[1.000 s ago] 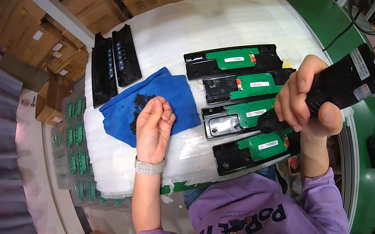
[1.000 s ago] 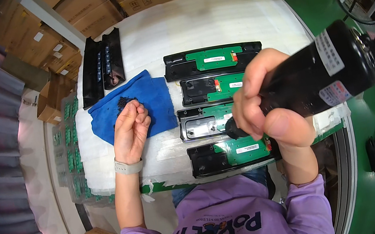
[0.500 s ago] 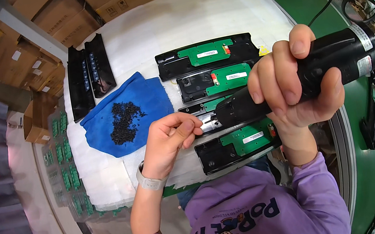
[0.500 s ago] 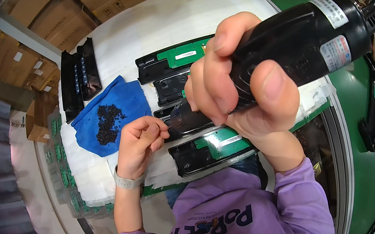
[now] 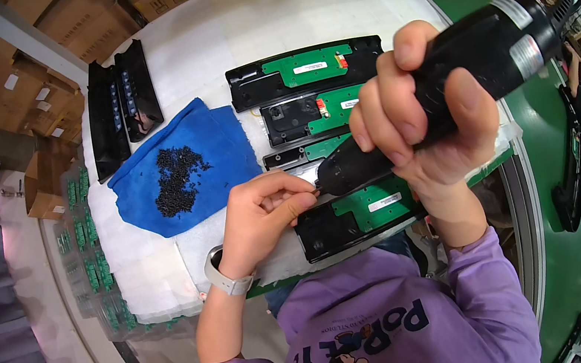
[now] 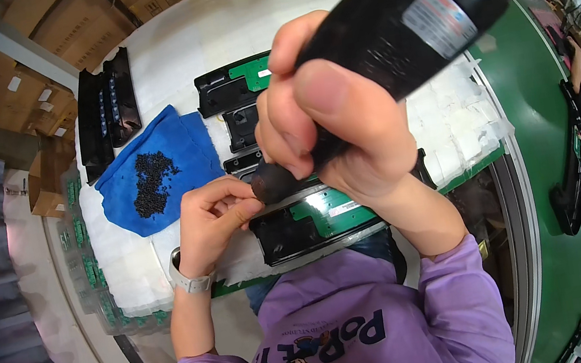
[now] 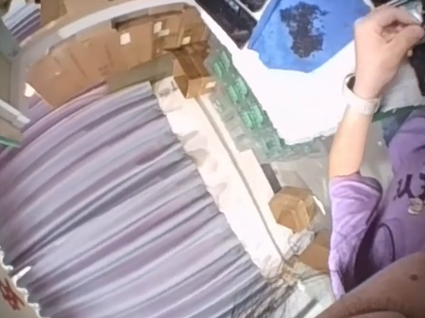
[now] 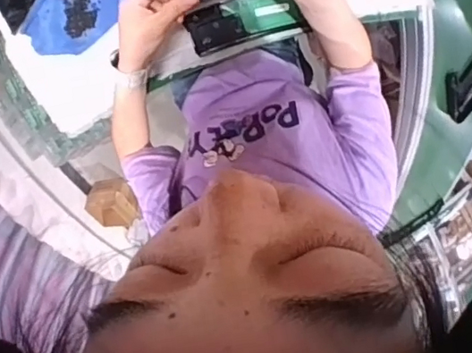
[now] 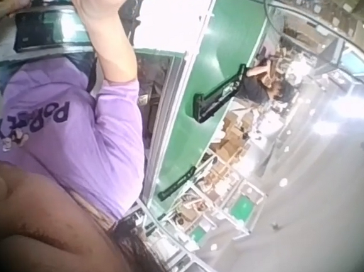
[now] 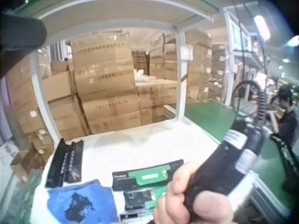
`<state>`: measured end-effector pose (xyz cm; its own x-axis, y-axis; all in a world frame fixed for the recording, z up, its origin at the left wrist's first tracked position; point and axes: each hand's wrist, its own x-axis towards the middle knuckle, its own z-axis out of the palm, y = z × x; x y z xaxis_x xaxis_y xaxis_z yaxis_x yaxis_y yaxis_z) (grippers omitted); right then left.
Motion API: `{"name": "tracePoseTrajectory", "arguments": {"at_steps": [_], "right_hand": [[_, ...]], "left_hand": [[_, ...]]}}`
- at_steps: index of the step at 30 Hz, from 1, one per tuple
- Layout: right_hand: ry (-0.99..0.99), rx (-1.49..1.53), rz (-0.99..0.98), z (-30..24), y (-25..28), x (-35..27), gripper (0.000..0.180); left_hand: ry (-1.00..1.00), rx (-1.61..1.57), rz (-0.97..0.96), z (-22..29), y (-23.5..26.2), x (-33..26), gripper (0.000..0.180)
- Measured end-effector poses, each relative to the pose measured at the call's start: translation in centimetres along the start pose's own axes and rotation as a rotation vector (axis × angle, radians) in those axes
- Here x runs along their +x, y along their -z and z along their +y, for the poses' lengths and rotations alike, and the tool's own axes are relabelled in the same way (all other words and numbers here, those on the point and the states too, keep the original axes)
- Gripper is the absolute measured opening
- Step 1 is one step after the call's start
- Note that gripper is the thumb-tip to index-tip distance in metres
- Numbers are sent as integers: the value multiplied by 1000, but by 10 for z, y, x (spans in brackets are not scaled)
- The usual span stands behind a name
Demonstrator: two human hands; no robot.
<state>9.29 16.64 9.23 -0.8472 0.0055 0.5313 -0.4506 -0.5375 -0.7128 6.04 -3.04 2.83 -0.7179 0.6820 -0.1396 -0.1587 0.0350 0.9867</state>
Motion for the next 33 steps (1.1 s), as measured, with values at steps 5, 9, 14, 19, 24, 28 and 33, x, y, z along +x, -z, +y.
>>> {"name": "tracePoseTrajectory", "arguments": {"at_steps": [5,9,14,19,24,28,33], "right_hand": [[74,198,283,4,-9,4,27],[-14,257,218,1,-6,2,27],[-225,-16,-24,0,-8,-14,43],[-317,-111,-2,4,-26,-20,39],[-371,-109,1,4,-27,-20,41],[-357,-129,4,5,-29,-21,42],[-338,-109,18,8,-29,-21,41]], "left_hand": [[0,-102,56,-5,4,-4,8],[-9,-130,47,-5,0,1,10],[-27,-146,194,-12,4,3,14],[-57,-197,182,-13,2,3,15],[-69,-190,168,-13,-1,1,15],[-32,-212,127,-15,-5,1,18],[-40,-257,118,-26,-7,1,20]]}}
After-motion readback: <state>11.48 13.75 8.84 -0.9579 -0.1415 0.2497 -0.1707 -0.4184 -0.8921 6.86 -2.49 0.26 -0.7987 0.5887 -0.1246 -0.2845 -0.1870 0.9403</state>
